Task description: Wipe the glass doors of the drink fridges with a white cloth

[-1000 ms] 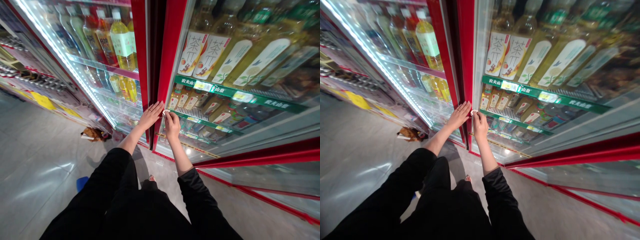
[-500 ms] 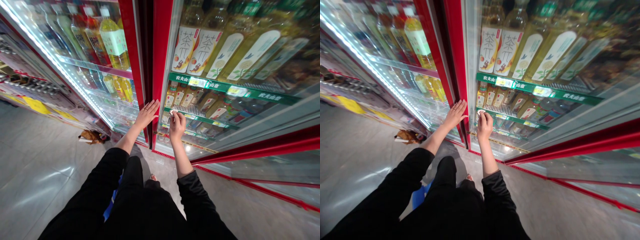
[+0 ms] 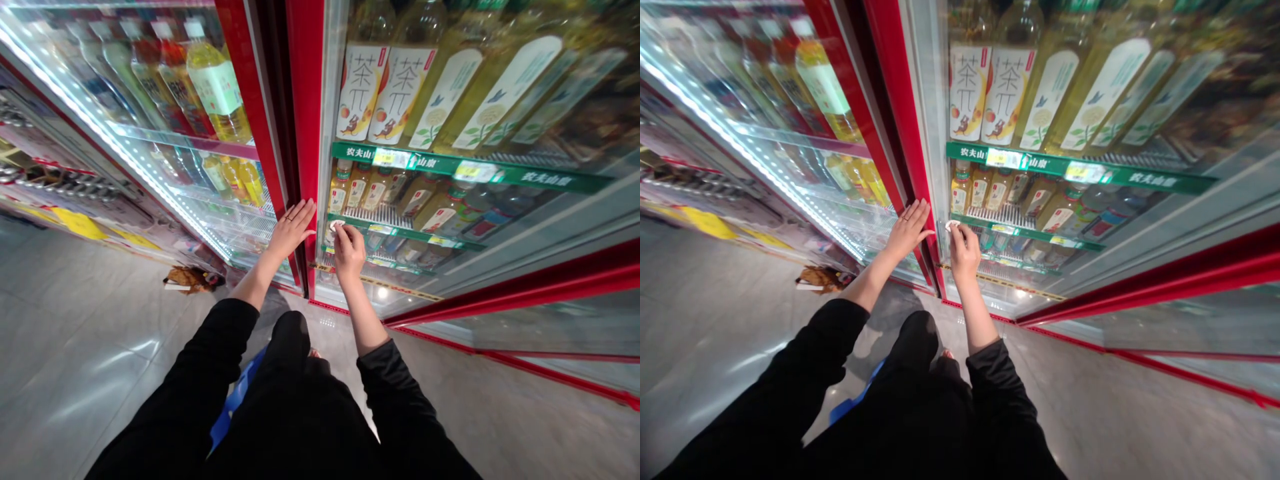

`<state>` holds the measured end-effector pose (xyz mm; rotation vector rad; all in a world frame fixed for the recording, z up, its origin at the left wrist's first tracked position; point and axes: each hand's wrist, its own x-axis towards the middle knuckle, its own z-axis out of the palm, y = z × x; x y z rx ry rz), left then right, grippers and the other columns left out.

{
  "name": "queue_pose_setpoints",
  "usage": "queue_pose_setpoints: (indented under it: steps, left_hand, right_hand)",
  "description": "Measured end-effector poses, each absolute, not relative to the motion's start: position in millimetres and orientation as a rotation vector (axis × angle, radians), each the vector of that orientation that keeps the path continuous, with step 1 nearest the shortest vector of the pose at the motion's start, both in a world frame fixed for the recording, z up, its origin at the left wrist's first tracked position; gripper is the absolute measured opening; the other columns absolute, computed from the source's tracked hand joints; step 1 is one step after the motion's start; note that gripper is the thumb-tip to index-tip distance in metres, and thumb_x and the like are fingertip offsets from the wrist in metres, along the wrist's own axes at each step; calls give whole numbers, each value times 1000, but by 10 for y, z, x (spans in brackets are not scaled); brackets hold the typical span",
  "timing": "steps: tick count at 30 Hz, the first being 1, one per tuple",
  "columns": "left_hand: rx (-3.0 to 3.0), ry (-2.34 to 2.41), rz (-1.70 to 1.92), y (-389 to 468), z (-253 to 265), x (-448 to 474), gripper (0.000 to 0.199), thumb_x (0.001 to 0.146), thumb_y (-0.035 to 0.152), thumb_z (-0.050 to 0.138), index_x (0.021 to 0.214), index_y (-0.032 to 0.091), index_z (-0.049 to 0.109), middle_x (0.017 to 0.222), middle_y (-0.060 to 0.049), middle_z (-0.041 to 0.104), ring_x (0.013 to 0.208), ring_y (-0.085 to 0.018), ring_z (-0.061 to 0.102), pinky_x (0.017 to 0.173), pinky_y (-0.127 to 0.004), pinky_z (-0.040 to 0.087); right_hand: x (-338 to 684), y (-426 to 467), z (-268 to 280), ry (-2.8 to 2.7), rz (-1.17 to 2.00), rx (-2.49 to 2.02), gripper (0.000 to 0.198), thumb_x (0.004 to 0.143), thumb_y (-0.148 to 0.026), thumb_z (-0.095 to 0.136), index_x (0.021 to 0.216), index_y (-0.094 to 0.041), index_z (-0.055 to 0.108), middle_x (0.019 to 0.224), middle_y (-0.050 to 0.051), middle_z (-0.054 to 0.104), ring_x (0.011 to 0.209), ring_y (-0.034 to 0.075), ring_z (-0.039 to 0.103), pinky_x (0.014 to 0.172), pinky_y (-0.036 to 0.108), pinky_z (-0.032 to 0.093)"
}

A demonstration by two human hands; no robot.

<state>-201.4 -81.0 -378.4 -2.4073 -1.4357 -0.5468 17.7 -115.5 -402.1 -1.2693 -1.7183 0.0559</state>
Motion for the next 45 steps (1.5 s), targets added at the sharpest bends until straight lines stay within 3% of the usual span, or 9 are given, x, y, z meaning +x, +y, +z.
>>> queue_pose_setpoints:
  steps: [7,17,22,26,32,37,40,45]
  left_hand:
    - [-2423,-1463,-510,-861,-3721,-1994,79,111,23,60,182,18,27,184,-15,35,175,-27,24,146,-47,27]
    - [-2529,-1436,-527,-832,-3648,-2051,66,114,35,62,174,18,40,180,-13,47,172,-26,36,145,-44,30]
    - [-2617,-1366,-555,-710,-3703,-2124,63,114,38,63,171,19,46,175,-14,53,169,-30,44,143,-49,34]
    - [-2678,-1317,-569,-654,-3721,-2152,61,113,28,62,172,21,46,176,-11,53,169,-29,43,144,-50,32]
    - [-2737,-1259,-588,-656,-3743,-2218,73,110,28,66,177,25,36,181,-9,45,173,-27,34,146,-49,28]
    - [-2732,-1263,-611,-722,-3847,-2264,87,106,13,63,182,22,21,183,-14,39,173,-30,29,147,-50,27]
    - [-2678,-1331,-661,-756,-3932,-2256,96,105,12,62,183,17,7,184,-18,33,174,-32,26,146,-54,30]
    - [-2598,-1428,-761,-773,-4080,-2225,106,106,17,63,182,18,-10,188,-21,19,175,-34,11,145,-58,34]
  right_hand:
    - [-88,-1078,-3963,-1743,46,-1172,39,116,-24,48,141,-22,78,135,16,78,127,23,70,112,36,60]
    - [358,-1208,-4228,-1528,-87,-1247,41,113,-32,47,127,-35,85,114,13,80,100,29,79,89,50,71]
    - [152,-1109,-4202,-1564,-132,-1262,39,114,-29,50,132,-36,84,121,13,82,111,28,81,100,49,70]
    - [-71,-1139,-4273,-1677,-101,-1246,39,115,-27,50,136,-36,82,126,10,83,117,26,81,104,45,70]
    - [-62,-1231,-4290,-1639,-105,-1306,42,115,-27,47,134,-41,82,120,8,83,111,27,82,98,47,72]
    - [-275,-1019,-4146,-1540,-146,-1334,38,115,-28,49,136,-24,81,131,16,79,127,27,76,113,44,65]
    - [-420,-1000,-4177,-1541,-150,-1335,38,115,-29,49,133,-20,81,130,17,79,127,29,75,113,47,64]
    - [-434,-1143,-4280,-1612,-116,-1325,35,114,-27,51,127,-30,83,125,12,82,118,29,78,108,47,67]
